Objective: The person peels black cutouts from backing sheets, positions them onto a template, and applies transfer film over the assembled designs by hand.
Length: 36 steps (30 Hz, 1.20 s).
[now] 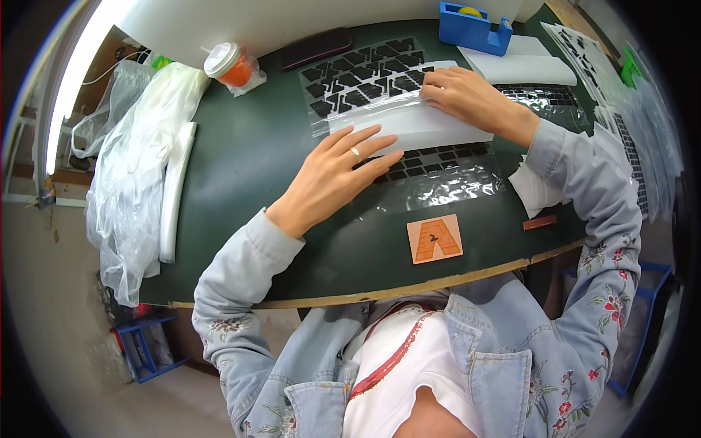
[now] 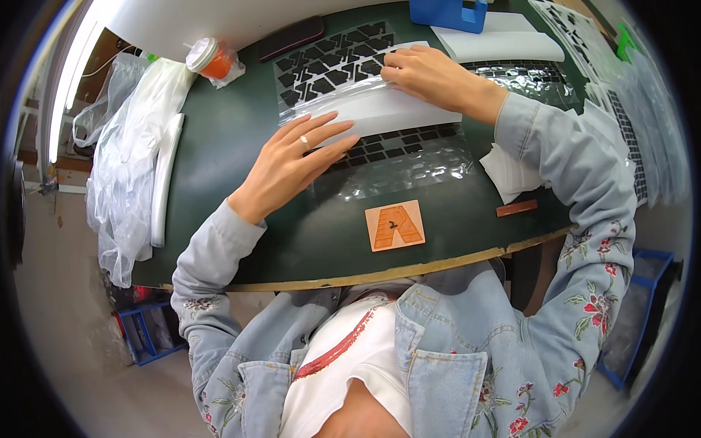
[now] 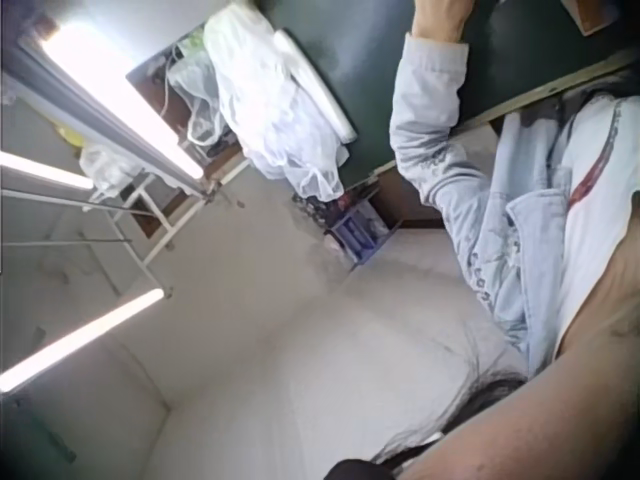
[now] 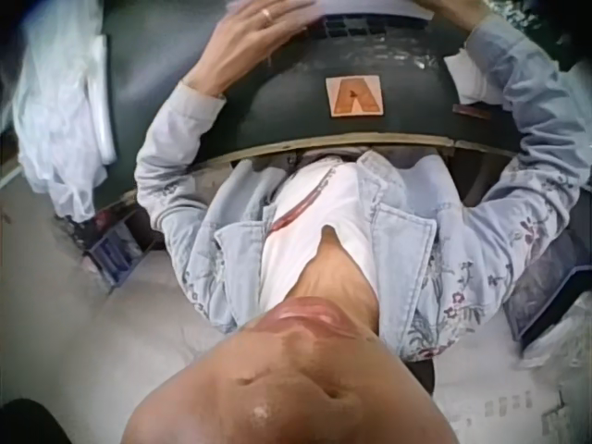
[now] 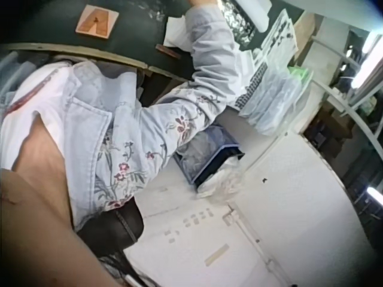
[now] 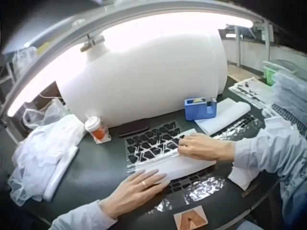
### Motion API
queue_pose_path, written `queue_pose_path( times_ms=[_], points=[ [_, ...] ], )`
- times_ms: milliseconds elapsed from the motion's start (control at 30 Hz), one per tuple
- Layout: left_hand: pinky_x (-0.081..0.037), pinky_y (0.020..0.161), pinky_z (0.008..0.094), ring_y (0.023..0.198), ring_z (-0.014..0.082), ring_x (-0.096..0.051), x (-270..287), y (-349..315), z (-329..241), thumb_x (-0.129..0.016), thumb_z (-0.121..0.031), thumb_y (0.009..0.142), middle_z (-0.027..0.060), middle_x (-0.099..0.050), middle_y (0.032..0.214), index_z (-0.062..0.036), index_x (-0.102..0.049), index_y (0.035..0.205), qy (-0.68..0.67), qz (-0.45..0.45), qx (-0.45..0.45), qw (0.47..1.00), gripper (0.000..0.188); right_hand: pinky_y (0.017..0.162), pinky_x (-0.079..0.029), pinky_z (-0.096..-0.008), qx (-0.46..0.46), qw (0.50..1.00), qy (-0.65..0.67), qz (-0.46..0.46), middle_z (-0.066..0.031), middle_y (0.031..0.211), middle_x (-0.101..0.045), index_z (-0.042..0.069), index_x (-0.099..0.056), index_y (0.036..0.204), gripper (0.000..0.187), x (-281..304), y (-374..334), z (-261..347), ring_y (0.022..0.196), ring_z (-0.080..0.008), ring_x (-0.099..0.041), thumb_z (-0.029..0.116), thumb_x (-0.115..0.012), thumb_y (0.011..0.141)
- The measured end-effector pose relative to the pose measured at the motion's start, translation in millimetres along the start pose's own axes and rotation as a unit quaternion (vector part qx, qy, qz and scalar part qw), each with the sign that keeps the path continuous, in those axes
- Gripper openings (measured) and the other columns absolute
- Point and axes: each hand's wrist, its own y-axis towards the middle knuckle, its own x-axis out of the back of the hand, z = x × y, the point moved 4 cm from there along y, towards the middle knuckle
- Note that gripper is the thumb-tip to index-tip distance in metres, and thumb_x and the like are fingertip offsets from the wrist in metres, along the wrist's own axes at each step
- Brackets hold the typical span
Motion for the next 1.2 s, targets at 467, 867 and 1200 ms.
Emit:
queue_pose_path(
  times_ms=[467, 867, 1200],
  points=[
    [-0.058, 0.088, 0.0338, 0.118, 0.0247, -0.063, -33, 4, 11, -0.069, -0.009, 0.088, 0.0036, -0.063, 0.133, -0.0068, -0.066, 0.123, 0.005, 0.009, 0.036, 0.999, 0.036, 0.074, -0.049, -0.0318, -0.005, 0.996, -0.055, -0.068, -0.0031, 0.092, -0.058, 0.006, -0.068, 0.090, 0.017, 58, -32, 35, 0.089, -0.0200, -0.060, 0.006, -0.067, 0.073],
    [-0.056, 0.076, 0.0355, 0.096, 0.0252, -0.066, -1, -9, -2, -0.078, -0.005, 0.079, 0.0063, -0.066, 0.111, -0.0072, -0.069, 0.116, 0.034, -0.057, 0.076, 0.995, 0.038, 0.079, -0.051, -0.0371, -0.047, 0.999, 0.028, 0.007, -0.0094, 0.093, -0.061, 0.001, -0.069, 0.103, 0.027, 36, -57, 28, 0.087, -0.0268, -0.064, 0.001, -0.063, 0.076],
    [-0.053, 0.091, 0.0404, 0.104, 0.0300, -0.066, -8, -32, 1, -0.073, -0.007, 0.086, 0.0102, -0.063, 0.125, -0.0065, -0.065, 0.121, -0.058, 0.002, 0.168, 0.984, 0.036, 0.086, -0.052, -0.0374, -0.074, 0.997, 0.010, 0.032, -0.0084, 0.109, -0.065, 0.000, -0.067, 0.109, 0.031, 45, -63, 48, 0.100, -0.0277, -0.065, -0.001, -0.066, 0.079]
  ],
)
